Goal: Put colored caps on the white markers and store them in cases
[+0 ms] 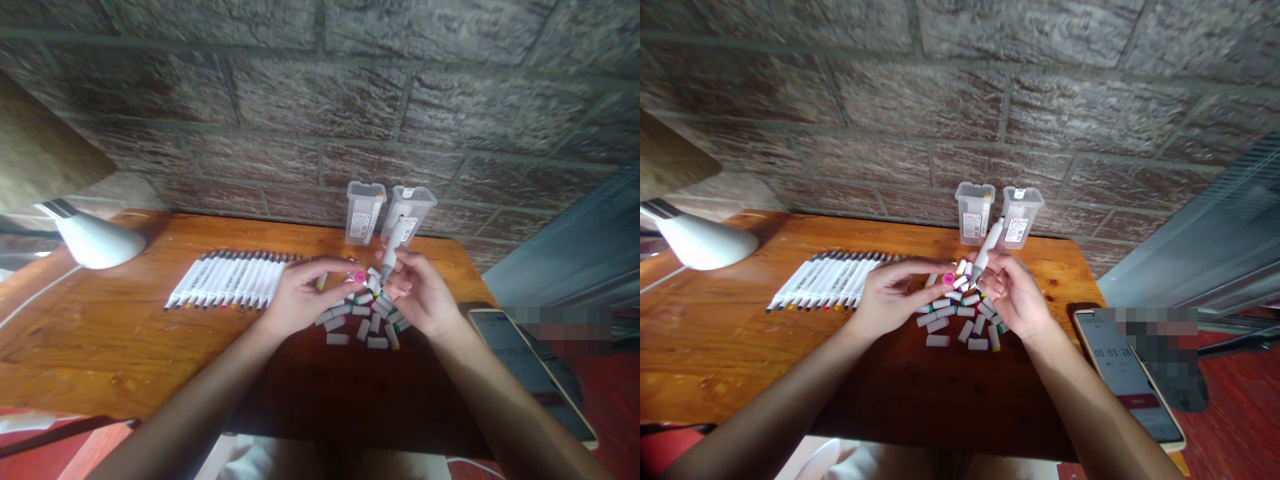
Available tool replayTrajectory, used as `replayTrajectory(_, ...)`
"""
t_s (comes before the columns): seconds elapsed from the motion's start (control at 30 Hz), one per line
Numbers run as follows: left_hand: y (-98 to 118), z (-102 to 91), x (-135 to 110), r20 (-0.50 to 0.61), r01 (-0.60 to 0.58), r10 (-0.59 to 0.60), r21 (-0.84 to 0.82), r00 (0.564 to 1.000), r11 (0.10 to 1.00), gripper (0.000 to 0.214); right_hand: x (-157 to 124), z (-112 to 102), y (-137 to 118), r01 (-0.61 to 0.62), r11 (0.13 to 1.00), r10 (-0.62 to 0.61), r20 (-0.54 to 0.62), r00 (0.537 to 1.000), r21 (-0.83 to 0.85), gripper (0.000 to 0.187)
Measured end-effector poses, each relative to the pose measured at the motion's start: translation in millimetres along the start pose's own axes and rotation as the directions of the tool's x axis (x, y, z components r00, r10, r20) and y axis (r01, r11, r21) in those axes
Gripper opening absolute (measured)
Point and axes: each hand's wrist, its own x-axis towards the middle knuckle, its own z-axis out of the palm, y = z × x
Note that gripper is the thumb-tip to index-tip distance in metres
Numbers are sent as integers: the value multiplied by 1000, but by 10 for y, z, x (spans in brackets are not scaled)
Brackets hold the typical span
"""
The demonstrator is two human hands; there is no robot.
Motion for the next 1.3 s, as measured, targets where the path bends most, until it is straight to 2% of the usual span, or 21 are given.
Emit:
replayTrajectory(0.27,40,14,3,-17,-15,15,16,1000,1000,25,-1,-28,11,43,998,-42,46,998,-41,22)
replayTrajectory(0.37,40,16,4,-55,5,-3,24,998,1000,25,14,-93,38,117,981,-106,81,991,-152,27)
replayTrajectory(0.47,34,13,6,-122,21,-18,29,992,999,26,12,-148,67,203,923,-145,193,970,-328,30)
replayTrajectory(0.57,24,5,8,-183,28,-28,-6,983,1000,30,-10,-167,88,264,860,-137,301,944,-436,29)
replayTrajectory(0.7,26,-14,16,-201,21,-40,-96,979,995,35,-43,-162,111,292,796,-121,334,935,-529,25)
replayTrajectory(0.97,83,-48,52,-156,78,-122,-259,980,963,30,-92,-99,101,274,782,-63,367,928,-559,20)
replayTrajectory(1.1,88,-64,63,-166,106,-156,-276,974,955,28,-107,-87,104,289,768,-61,385,921,-571,21)
replayTrajectory(1.3,86,-68,62,-167,78,-127,-270,978,960,27,-109,-88,110,282,760,-55,374,926,-586,21)
